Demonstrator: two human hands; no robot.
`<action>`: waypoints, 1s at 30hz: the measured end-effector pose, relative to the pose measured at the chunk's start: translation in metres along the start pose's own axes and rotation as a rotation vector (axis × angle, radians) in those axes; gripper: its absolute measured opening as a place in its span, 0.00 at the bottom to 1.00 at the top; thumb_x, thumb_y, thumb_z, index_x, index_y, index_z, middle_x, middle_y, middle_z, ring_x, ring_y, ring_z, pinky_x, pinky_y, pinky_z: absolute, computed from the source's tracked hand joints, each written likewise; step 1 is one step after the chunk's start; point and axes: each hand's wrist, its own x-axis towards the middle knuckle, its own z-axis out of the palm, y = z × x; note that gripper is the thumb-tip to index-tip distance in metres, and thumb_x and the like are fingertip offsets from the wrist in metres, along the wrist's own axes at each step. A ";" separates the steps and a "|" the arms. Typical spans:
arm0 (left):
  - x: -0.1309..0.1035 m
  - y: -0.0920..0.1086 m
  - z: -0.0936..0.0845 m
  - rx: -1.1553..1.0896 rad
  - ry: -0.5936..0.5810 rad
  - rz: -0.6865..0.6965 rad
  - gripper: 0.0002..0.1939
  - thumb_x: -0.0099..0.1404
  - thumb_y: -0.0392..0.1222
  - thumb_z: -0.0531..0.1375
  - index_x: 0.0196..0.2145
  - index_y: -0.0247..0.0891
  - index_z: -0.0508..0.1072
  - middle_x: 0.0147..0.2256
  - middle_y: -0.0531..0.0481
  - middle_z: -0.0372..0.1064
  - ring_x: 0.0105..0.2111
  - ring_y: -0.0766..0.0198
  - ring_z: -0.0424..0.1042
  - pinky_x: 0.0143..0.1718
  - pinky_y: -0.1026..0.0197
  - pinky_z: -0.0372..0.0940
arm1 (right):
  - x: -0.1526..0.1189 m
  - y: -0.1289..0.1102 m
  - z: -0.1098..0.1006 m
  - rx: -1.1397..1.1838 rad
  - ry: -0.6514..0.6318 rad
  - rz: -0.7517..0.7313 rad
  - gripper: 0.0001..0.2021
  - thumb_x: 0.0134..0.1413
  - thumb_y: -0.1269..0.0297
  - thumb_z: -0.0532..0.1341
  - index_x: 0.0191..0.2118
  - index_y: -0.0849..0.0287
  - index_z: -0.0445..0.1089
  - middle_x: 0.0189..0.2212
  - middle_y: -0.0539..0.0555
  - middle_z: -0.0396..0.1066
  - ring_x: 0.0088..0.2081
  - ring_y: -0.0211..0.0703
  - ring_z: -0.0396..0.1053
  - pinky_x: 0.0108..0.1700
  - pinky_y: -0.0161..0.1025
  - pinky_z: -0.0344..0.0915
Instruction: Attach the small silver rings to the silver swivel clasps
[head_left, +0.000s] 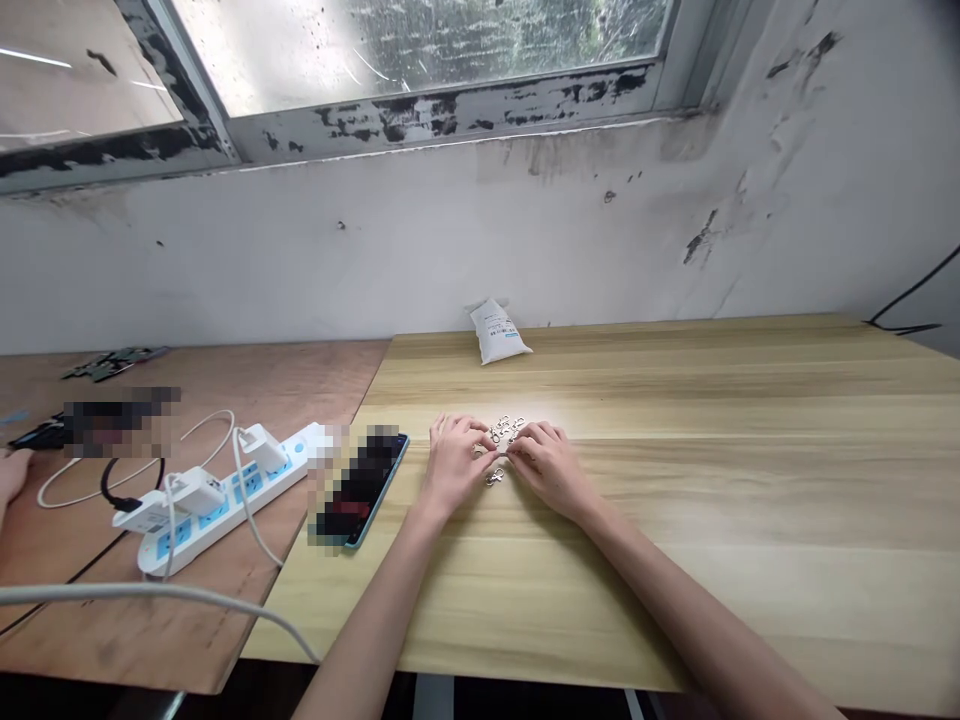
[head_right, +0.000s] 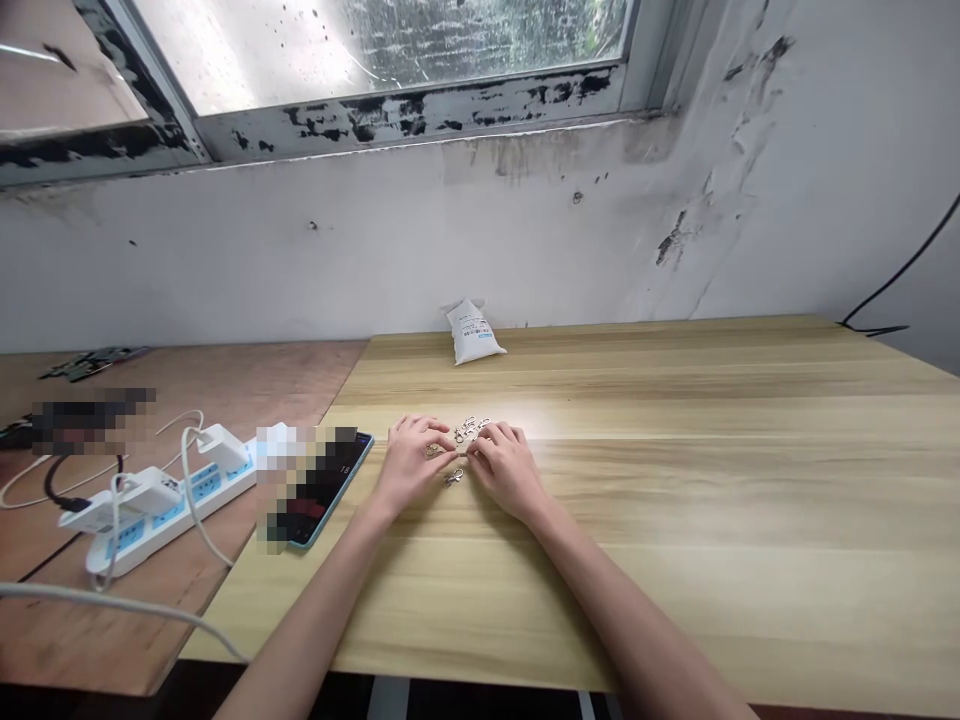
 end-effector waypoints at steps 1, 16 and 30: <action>-0.001 -0.002 0.001 -0.015 0.004 -0.004 0.03 0.59 0.41 0.66 0.27 0.44 0.77 0.42 0.52 0.74 0.50 0.56 0.67 0.62 0.42 0.45 | 0.000 0.000 0.000 0.003 0.002 -0.001 0.06 0.62 0.67 0.58 0.36 0.55 0.71 0.37 0.54 0.71 0.43 0.47 0.65 0.46 0.44 0.59; -0.010 -0.005 0.000 -0.063 0.021 -0.015 0.03 0.59 0.41 0.66 0.27 0.44 0.77 0.44 0.51 0.73 0.52 0.55 0.65 0.61 0.44 0.48 | 0.003 -0.004 -0.005 -0.010 0.114 -0.015 0.09 0.64 0.67 0.55 0.40 0.54 0.73 0.37 0.55 0.71 0.41 0.46 0.66 0.45 0.43 0.59; -0.010 -0.006 -0.002 -0.048 0.029 -0.012 0.05 0.61 0.42 0.64 0.27 0.44 0.77 0.44 0.51 0.73 0.52 0.55 0.65 0.61 0.43 0.47 | 0.003 -0.005 -0.007 -0.024 0.112 -0.041 0.09 0.64 0.65 0.56 0.39 0.52 0.74 0.37 0.54 0.71 0.41 0.44 0.66 0.45 0.43 0.58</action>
